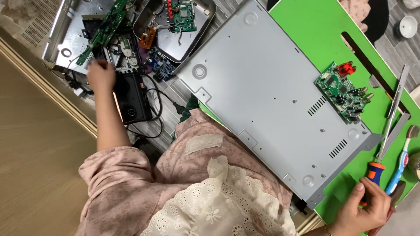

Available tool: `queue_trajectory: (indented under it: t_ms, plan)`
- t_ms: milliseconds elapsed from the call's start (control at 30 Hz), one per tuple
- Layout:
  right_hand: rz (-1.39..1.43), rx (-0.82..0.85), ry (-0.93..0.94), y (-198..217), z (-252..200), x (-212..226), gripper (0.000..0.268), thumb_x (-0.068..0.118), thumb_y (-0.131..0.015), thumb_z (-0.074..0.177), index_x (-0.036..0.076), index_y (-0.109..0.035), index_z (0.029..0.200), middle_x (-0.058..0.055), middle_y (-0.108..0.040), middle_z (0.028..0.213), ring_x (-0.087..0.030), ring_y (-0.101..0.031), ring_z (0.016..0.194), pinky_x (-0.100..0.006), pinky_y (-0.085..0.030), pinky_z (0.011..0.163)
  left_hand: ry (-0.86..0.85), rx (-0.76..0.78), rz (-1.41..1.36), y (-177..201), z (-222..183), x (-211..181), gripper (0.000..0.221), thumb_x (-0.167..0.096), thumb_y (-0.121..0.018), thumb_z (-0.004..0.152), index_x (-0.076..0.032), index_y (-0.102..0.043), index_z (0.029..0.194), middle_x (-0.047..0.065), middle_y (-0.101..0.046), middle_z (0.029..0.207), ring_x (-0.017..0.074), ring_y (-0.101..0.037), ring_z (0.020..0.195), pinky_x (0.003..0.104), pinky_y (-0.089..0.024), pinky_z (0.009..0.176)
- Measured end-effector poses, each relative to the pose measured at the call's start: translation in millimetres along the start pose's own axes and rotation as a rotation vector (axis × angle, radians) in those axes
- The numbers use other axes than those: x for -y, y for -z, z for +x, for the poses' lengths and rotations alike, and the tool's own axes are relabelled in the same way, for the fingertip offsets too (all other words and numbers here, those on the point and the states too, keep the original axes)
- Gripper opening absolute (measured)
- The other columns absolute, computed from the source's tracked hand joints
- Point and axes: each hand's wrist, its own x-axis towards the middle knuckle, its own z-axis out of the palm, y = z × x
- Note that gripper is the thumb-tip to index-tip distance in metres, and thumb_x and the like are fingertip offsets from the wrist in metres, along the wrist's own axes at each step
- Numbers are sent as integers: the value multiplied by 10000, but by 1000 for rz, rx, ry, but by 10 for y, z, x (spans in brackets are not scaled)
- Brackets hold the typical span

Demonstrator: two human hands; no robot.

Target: Repairing an electronic device by positioning circuit boards and securing them with screws.

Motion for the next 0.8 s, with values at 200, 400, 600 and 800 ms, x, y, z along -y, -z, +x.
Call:
queue_trajectory:
  t_ms: [200, 400, 600, 800]
  plan:
    - [-89, 50, 60, -28, 81, 173, 74, -129, -744, 1175, -199, -723, 1189, -304, -719, 1202, -381, -630, 1072, -447, -504, 972, -80, -122, 176, -212, -3, -20, 631, -203, -748, 955, 11, -459, 1472, 305, -441, 1401, 470, -436, 1249, 543, -454, 1004]
    - [-47, 55, 27, -49, 10, 105, 72, -141, -719, 1145, -200, -710, 1184, -302, -703, 1206, -388, -634, 1094, -456, -506, 999, -175, -103, 253, -270, 77, 211, 436, -275, -737, 928, -39, -698, 1293, 248, -587, 1229, 452, -575, 1061, 537, -495, 869]
    - [-68, 103, 18, -86, 65, 225, 87, -121, -712, 1114, -171, -718, 1185, -276, -703, 1199, -387, -636, 1093, -456, -502, 1014, -102, -29, 152, -35, -51, -111, 361, -233, -731, 947, -74, -686, 1269, 201, -570, 1240, 423, -550, 1127, 593, -450, 927]
    - [-119, 175, 24, -84, 71, 229, 110, -106, -721, 1095, -132, -719, 1203, -239, -714, 1202, -365, -634, 1097, -439, -493, 1006, -398, -4, 19, -263, -366, -569, 339, -105, -694, 875, 35, -724, 1182, 222, -722, 1136, 401, -672, 981, 483, -557, 844]
